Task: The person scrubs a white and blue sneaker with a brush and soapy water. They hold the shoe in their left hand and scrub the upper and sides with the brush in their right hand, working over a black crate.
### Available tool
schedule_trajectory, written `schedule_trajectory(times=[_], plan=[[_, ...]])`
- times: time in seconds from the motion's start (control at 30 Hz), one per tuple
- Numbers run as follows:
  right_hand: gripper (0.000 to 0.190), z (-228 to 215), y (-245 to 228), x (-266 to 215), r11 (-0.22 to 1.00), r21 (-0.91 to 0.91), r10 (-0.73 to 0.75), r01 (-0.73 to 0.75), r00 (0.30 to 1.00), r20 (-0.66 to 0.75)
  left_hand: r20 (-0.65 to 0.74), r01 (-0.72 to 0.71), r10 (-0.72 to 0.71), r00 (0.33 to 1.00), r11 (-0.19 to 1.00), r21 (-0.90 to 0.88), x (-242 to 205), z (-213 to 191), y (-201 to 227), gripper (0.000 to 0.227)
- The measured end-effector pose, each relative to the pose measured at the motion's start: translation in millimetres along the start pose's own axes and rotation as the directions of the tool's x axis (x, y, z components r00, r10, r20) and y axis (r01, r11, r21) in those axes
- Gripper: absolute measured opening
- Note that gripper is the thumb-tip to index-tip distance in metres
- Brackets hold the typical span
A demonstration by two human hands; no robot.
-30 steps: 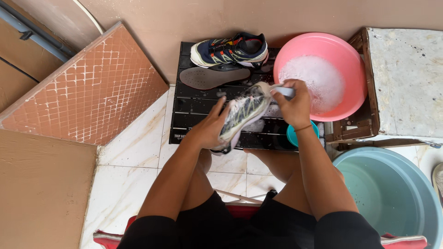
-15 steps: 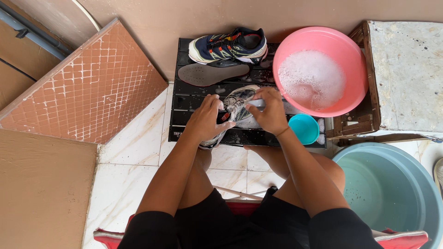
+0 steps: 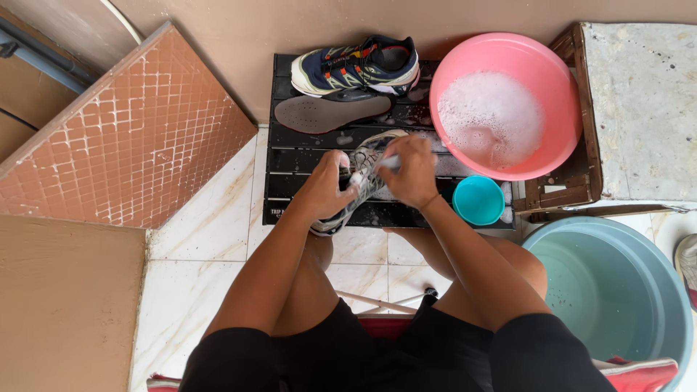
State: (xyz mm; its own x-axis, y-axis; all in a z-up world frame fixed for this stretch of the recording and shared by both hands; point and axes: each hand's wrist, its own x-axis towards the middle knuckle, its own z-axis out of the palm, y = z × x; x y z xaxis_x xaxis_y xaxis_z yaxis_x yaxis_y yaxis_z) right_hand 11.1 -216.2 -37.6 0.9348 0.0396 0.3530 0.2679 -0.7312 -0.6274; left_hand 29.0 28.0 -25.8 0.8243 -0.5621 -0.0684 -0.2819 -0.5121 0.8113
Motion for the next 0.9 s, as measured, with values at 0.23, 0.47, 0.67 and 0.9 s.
schedule_trajectory(times=[0.23, 0.47, 0.67, 0.9], plan=[[0.022, -4, -11, 4, 0.999, -0.024, 0.035, -0.035, 0.999, 0.03, 0.023, 0.002, -0.002, 1.0, 1.0, 0.001, -1, -4, 22, 0.08], [0.023, -4, -14, 7, 0.984, 0.159, 0.045, -0.075, 0.982, 0.184, 0.044, -0.012, 0.011, 0.999, 0.999, 0.03, 3, 4, 13, 0.076], [0.024, -15, -3, 8, 0.995, 0.003, 0.098, -0.098, 0.993, 0.063, -0.038, -0.048, 0.067, 0.997, 0.923, 0.383, -3, 1, 24, 0.04], [0.035, -19, 33, 2, 0.941, 0.162, 0.298, -0.296, 0.955, 0.013, -0.195, 0.003, 0.124, 0.973, 0.836, 0.549, -7, 15, 24, 0.011]])
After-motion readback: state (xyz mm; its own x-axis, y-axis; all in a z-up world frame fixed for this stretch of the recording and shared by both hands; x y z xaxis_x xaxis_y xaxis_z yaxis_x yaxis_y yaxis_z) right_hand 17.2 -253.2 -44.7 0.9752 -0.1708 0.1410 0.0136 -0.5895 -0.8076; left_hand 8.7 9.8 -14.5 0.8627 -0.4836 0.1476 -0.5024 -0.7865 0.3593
